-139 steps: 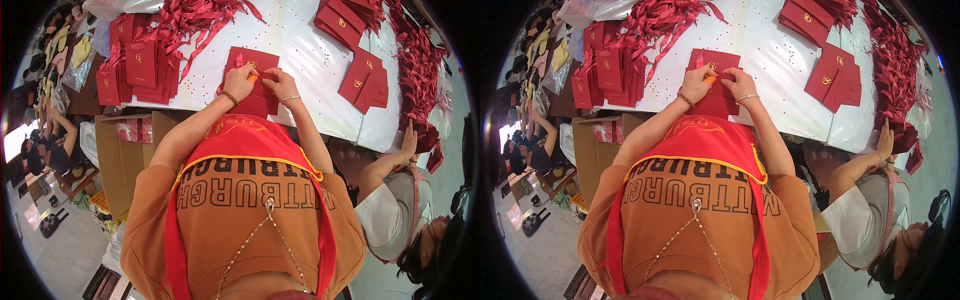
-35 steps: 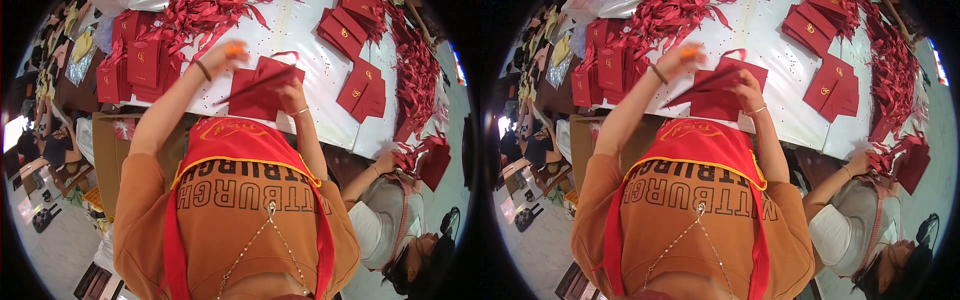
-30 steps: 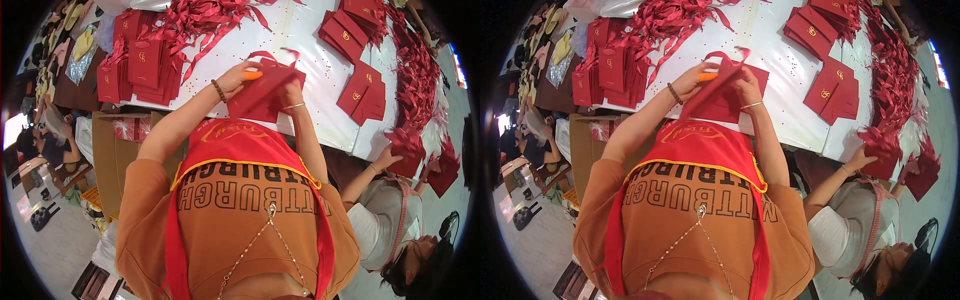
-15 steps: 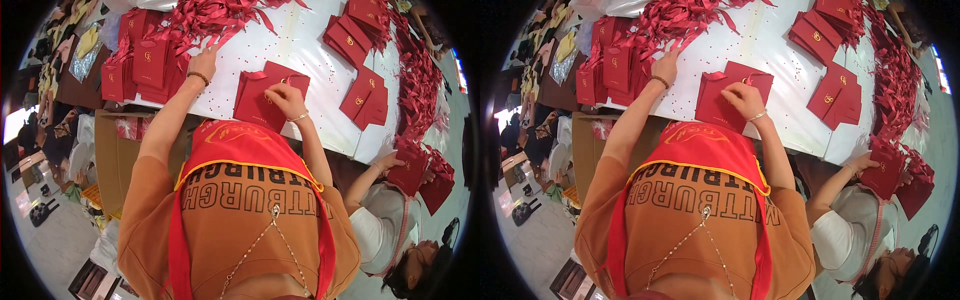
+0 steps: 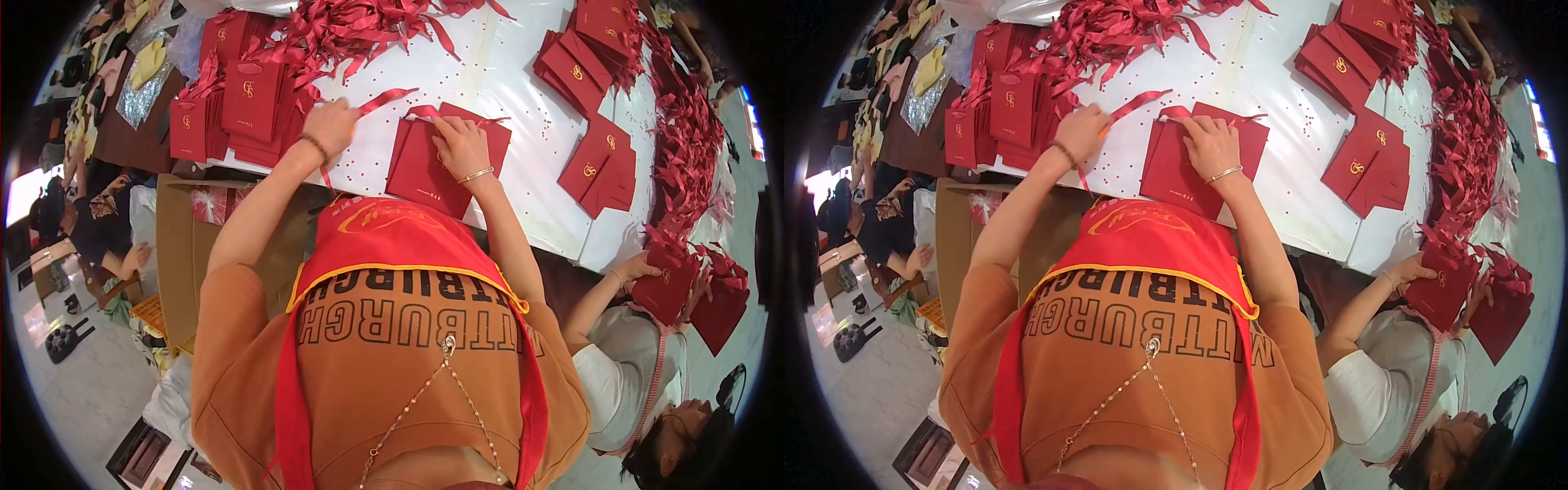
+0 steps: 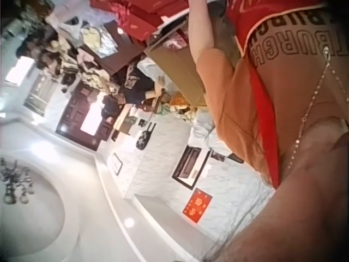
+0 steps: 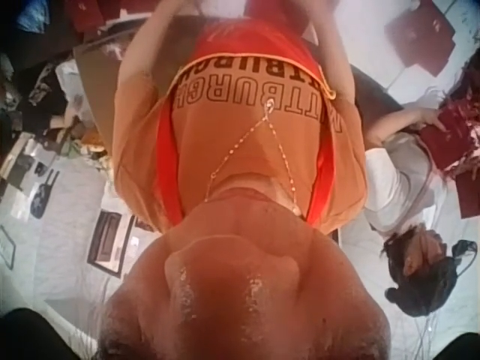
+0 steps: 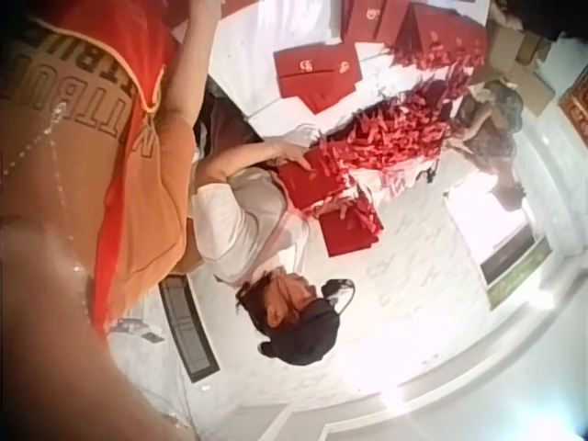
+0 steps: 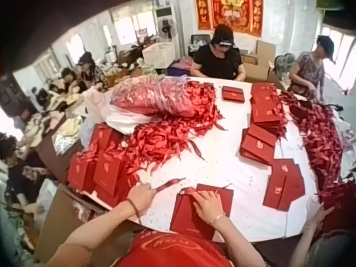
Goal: Tying red ribbons onto red paper envelopes at an assembly table.
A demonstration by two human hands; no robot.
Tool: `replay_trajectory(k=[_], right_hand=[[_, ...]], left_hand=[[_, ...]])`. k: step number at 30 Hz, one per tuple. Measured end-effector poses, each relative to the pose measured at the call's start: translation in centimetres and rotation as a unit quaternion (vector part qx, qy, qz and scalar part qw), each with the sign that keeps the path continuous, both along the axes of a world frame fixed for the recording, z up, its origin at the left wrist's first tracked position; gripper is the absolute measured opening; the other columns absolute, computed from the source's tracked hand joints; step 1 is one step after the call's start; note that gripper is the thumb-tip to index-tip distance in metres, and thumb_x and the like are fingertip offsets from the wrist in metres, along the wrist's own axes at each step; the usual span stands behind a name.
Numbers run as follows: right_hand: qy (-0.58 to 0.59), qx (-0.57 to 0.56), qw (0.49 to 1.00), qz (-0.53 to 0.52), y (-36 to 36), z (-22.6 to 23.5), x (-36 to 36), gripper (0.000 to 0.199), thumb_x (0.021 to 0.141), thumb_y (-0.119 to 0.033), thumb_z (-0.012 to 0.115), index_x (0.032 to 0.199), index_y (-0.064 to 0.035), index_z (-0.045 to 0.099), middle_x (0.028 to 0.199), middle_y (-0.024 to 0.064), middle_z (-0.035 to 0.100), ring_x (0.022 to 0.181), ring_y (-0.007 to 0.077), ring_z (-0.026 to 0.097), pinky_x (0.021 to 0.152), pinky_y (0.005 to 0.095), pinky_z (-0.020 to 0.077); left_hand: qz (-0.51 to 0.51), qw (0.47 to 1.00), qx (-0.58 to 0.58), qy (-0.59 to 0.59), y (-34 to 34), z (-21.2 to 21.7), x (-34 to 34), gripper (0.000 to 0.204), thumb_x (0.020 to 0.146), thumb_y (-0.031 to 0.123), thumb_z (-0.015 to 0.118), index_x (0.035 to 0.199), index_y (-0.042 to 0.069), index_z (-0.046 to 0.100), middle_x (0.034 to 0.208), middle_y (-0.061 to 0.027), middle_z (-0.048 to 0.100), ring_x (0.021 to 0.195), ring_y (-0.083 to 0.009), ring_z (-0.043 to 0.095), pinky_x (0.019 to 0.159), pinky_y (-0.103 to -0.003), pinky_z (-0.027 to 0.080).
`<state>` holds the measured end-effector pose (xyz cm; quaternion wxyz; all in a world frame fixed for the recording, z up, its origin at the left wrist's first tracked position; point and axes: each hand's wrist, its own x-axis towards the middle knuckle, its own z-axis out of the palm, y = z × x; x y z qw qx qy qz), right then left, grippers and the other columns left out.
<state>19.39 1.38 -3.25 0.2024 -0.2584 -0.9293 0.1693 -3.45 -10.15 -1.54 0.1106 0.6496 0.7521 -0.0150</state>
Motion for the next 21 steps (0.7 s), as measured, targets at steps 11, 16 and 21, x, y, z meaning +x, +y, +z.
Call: replay_trajectory(k=[11, 16, 21], right_hand=[[-0.019, -0.449, 0.89, -0.077, 3.0, -0.3, 0.8, 0.029, 0.073, -0.019, 0.063, 0.099, -0.0068, 0.062, 0.089, 0.0092, 0.064, 0.083, 0.0198, 0.061, 0.074, 0.0298, 0.0459], [-0.02, -0.473, 0.88, -0.03, 4.1, -1.5, 1.3, 0.038, 0.069, -0.016, 0.068, 0.104, -0.0055, 0.059, 0.092, 0.0105, 0.063, 0.084, 0.018, 0.059, 0.073, 0.0272, 0.0452], [-0.041, -0.485, 0.873, -0.024, 3.9, -0.7, 0.3, 0.043, 0.069, -0.016, 0.069, 0.107, -0.0039, 0.056, 0.09, 0.0094, 0.061, 0.084, 0.0179, 0.058, 0.074, 0.0279, 0.0443]], left_hand=[[-0.006, 0.965, 0.261, 0.032, 7.4, -5.0, 2.6, 0.012, 0.079, 0.019, 0.054, 0.086, 0.009, 0.059, 0.084, -0.0056, 0.057, 0.076, -0.0213, 0.054, 0.064, -0.038, 0.04], [0.208, 0.791, 0.162, -0.553, 6.2, -1.2, 4.4, 0.009, 0.082, 0.005, 0.046, 0.086, 0.004, 0.055, 0.077, -0.0092, 0.06, 0.057, -0.0104, 0.054, 0.048, -0.023, 0.041], [0.286, 0.543, -0.055, -0.787, 4.2, -0.6, 5.4, 0.015, 0.084, 0.008, 0.045, 0.094, 0.001, 0.053, 0.075, -0.01, 0.058, 0.048, -0.0059, 0.044, 0.042, -0.017, 0.034]])
